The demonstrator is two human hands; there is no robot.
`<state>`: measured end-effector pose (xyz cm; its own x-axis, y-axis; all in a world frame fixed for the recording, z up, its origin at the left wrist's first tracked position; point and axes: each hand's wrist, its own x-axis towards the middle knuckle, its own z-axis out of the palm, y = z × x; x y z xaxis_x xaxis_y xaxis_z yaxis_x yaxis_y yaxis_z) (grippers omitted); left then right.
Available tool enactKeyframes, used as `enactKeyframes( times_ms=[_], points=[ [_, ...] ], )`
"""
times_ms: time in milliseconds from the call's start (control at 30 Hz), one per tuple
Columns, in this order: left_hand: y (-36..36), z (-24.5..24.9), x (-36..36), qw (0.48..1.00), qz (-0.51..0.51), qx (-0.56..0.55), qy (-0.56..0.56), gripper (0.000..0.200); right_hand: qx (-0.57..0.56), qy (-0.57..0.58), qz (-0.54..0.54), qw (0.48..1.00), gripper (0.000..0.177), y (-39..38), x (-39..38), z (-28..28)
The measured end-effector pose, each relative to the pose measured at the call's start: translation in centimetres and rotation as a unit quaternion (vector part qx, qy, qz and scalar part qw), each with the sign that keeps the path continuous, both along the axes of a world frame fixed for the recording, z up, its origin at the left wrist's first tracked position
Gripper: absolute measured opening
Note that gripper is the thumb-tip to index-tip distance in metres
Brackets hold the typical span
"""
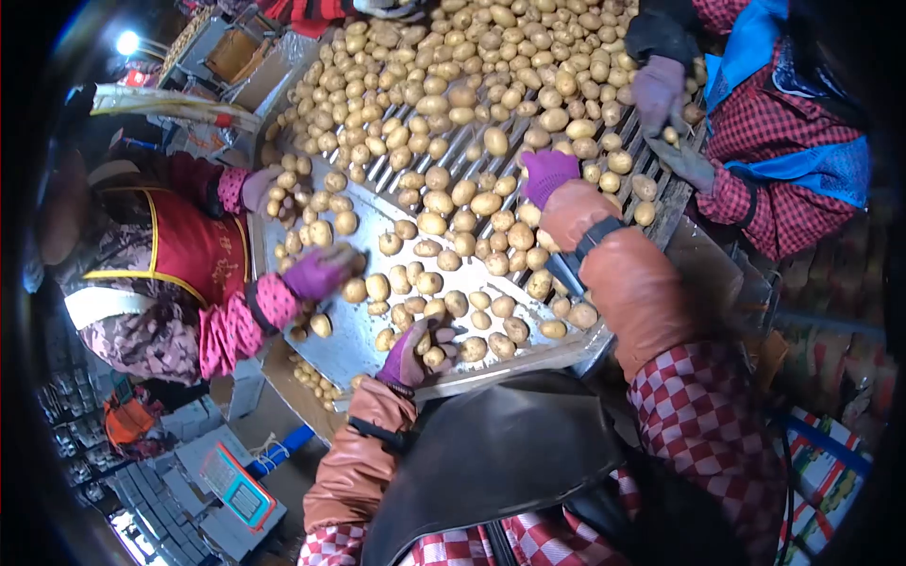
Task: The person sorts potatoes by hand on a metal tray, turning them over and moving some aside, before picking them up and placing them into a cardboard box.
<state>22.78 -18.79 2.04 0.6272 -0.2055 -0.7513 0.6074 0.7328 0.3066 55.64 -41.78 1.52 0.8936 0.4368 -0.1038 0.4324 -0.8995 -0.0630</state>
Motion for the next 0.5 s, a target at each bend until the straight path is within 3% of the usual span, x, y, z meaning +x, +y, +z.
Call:
enactKeyframes(
  times_ms=[67, 100, 167, 200, 367, 467, 500],
  points=[
    [0.7, -0.9, -0.4, 0.991, 0.018, -0.113, -0.065, 0.041, 0.067, -0.004, 0.003, 0.998, 0.031, 0.2, -0.6, -0.6],
    [0.5, -0.4, -0.4, 0.996, 0.023, -0.073, -0.035, 0.042, 0.051, -0.019, 0.006, 0.999, 0.027, 1.3, -2.1, 0.5],
    [0.3, -1.3, -0.7, 0.994, 0.014, -0.082, -0.069, 0.046, 0.008, 0.171, -0.004, 0.985, 0.029, 4.1, -2.0, -1.1],
    [0.1, -1.3, -0.5, 0.991, 0.017, -0.105, -0.079, 0.047, -0.004, 0.201, -0.062, 0.978, 0.035, 5.3, -2.6, -0.6],
    [-0.8, 1.7, 1.3, 0.975, 0.001, -0.169, -0.143, 0.05, 0.094, 0.159, -0.031, 0.982, 0.037, 3.7, -0.8, -2.6],
    [-1.2, 3.2, 3.3, 0.972, 0.021, -0.16, -0.169, 0.051, 0.383, 0.157, -0.068, 0.908, 0.046, 3.0, -7.2, 1.8],
    [-1.6, 3.3, 3.9, 0.97, 0.042, -0.166, -0.174, 0.052, 0.368, 0.198, -0.061, 0.906, 0.05, 3.4, -9.8, 4.3]
  ],
)
